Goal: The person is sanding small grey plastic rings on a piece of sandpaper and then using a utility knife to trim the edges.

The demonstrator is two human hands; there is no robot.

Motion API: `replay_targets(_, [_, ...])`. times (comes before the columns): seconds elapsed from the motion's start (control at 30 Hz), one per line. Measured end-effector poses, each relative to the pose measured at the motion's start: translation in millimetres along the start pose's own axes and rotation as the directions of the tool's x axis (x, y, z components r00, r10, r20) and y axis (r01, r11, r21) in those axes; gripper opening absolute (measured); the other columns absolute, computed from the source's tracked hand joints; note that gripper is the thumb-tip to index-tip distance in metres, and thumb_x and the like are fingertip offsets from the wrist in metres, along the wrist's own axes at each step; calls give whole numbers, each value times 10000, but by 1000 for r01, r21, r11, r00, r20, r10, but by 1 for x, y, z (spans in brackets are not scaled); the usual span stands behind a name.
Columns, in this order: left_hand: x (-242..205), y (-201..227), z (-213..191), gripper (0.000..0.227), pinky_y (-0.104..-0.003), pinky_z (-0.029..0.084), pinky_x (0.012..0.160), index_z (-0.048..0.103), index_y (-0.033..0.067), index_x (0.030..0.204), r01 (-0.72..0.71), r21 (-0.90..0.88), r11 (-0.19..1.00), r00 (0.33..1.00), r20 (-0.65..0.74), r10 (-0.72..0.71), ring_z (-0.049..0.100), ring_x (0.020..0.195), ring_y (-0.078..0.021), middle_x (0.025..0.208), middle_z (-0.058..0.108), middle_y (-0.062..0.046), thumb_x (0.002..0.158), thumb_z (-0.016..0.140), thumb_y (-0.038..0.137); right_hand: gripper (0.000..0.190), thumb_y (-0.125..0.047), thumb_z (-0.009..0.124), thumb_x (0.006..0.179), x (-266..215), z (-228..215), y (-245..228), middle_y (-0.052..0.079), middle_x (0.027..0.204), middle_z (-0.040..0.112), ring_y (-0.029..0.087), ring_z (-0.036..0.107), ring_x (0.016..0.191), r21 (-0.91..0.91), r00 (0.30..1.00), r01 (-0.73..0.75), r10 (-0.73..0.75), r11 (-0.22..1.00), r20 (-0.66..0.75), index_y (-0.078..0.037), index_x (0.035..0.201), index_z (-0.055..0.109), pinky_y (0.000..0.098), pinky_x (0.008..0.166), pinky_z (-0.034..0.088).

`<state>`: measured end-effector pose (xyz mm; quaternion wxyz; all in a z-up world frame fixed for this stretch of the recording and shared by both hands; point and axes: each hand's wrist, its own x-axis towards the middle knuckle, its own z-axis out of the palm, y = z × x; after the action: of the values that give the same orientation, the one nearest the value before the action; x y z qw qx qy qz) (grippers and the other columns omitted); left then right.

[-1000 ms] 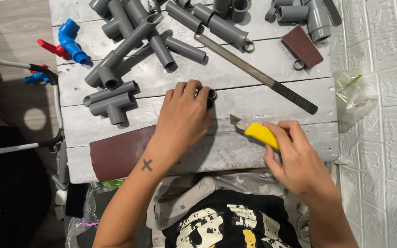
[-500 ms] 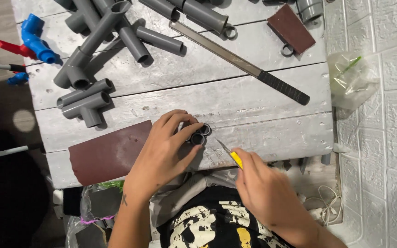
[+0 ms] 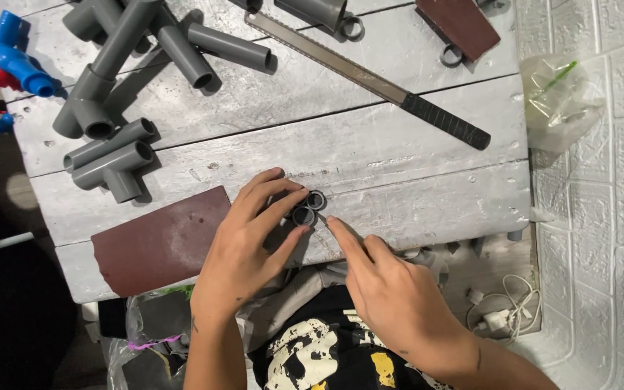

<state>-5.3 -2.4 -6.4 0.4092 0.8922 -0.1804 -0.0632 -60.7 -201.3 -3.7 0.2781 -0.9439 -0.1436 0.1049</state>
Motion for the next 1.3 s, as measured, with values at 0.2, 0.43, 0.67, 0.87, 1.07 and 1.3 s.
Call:
replay_targets(0.2, [-1,1,2,419,-463,483,1121,717,11,1169,21,-8,1000,1000,-4,-21,547,1357,-353,1248,658,-114,763,813,52,723,-61,667,780,1,0,0,89,799,601,144,483,297,-94,998,48,-43,994,53,-19,1481,497,318,271,449])
replay_targets(0.43, [-1,3,4,452,-474,492,1121,695,19,1219,-1,8,1000,1000,-2,1,550,1355,-374,1261,635,-124,777,788,6,751,-113,670,805,-1,5,-1,69,854,559,151,593,405,-147,995,38,-23,988,101,-44,1518,443,312,322,486])
replay_targets(0.67, [-2,6,9,404,-497,499,1106,716,5,1197,-28,48,998,1000,4,27,546,1337,-416,1240,609,-167,798,778,5,788,-65,658,763,1,6,-6,93,795,557,122,523,325,-129,994,41,-27,991,106,21,1514,438,298,272,468])
replay_targets(0.87, [-6,11,16,441,-493,504,1102,707,27,1222,2,130,991,1000,-26,1,574,1319,-402,1230,611,-148,790,776,-31,731,-74,648,782,0,7,-8,115,782,596,161,544,294,-115,997,-6,14,993,73,9,1488,479,329,253,466])
replay_targets(1.07, [-8,13,22,444,-586,383,1218,713,27,1226,46,190,981,998,-49,-37,569,1339,-401,1224,619,-132,791,794,-9,720,-72,646,810,0,8,-9,103,779,604,149,545,302,-95,997,-34,41,995,67,5,1503,465,310,249,455])
replay_targets(1.3, [-13,12,29,466,-586,376,1235,702,33,1254,61,222,973,995,-92,-41,556,1354,-420,1240,614,-151,800,803,-2,786,-28,612,775,-6,6,-9,122,807,598,156,582,320,-73,991,-50,58,996,117,13,1534,415,327,281,482])
